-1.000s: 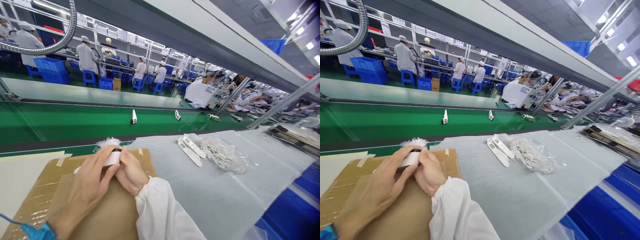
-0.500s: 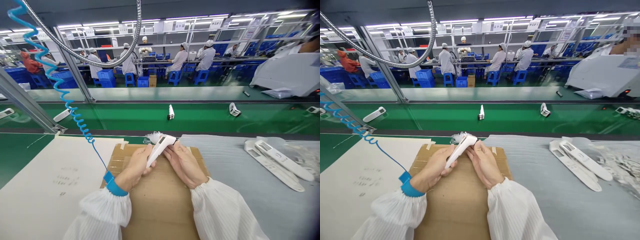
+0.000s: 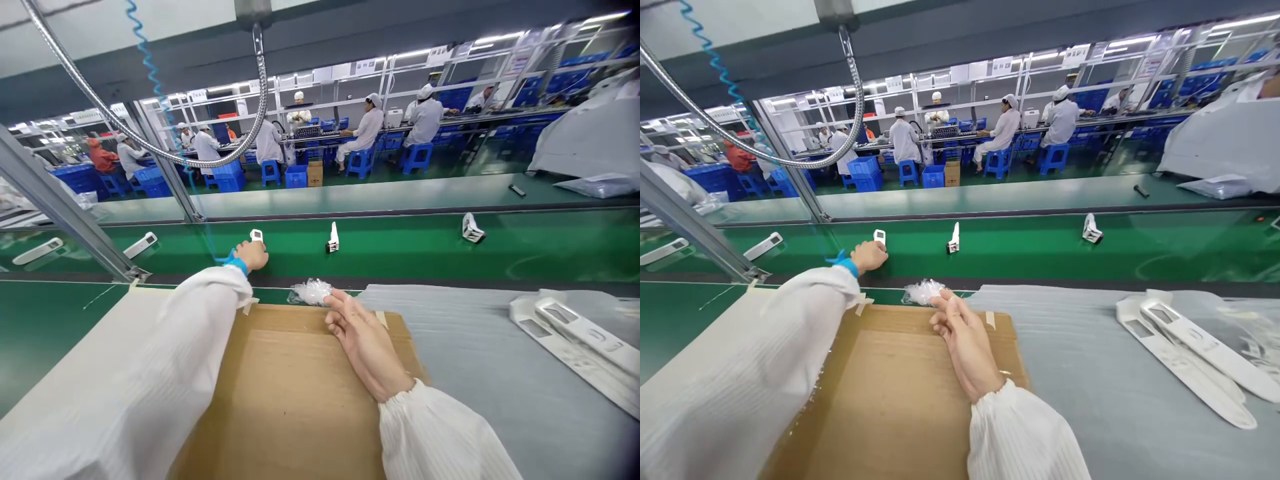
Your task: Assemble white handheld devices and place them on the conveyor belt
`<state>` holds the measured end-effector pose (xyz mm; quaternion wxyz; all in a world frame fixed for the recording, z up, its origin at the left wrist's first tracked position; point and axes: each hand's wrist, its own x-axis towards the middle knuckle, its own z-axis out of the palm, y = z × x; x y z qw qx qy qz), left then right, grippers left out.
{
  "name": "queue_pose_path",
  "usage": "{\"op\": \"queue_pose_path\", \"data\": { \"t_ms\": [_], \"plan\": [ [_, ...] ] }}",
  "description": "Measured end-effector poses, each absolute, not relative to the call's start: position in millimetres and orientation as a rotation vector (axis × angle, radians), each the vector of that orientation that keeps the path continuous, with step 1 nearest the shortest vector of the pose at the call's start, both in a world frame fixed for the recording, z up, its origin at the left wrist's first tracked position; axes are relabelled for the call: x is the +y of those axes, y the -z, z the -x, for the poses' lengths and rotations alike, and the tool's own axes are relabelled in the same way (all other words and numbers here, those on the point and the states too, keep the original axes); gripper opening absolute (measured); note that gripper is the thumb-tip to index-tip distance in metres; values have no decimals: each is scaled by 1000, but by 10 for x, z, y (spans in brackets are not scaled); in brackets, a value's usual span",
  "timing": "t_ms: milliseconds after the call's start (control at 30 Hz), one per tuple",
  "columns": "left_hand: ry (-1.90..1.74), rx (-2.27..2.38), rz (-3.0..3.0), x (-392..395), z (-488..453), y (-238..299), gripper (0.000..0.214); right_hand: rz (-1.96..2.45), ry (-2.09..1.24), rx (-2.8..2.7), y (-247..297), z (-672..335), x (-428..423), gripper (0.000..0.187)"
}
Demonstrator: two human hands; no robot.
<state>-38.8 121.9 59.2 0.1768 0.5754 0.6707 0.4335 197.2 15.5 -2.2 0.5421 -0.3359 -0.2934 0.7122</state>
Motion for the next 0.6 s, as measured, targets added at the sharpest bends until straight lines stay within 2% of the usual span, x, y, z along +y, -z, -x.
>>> {"op": "queue_pose_path", "data": {
  "t_ms": [133, 233, 300, 500, 600],
  "plan": [
    [-871, 2053, -1716, 1648, -246, -628, 25, 818, -1693, -650, 43, -1980, 174, 39],
    [-725, 2034, -1765, 1900, -804, -485, 41, 815, -1710, -655, 66, -1998, 191, 39],
    [-683, 2055, -1756, 1978, -1014, -380, 42, 801, -1729, -668, 70, -2009, 197, 39],
    [-866, 2072, -1742, 1679, -654, -494, 33, 801, -1710, -644, 59, -2015, 192, 38],
    [-1087, 2027, -1783, 1260, -234, -691, 43, 794, -1696, -662, 64, -2006, 195, 34]
  ]
}}
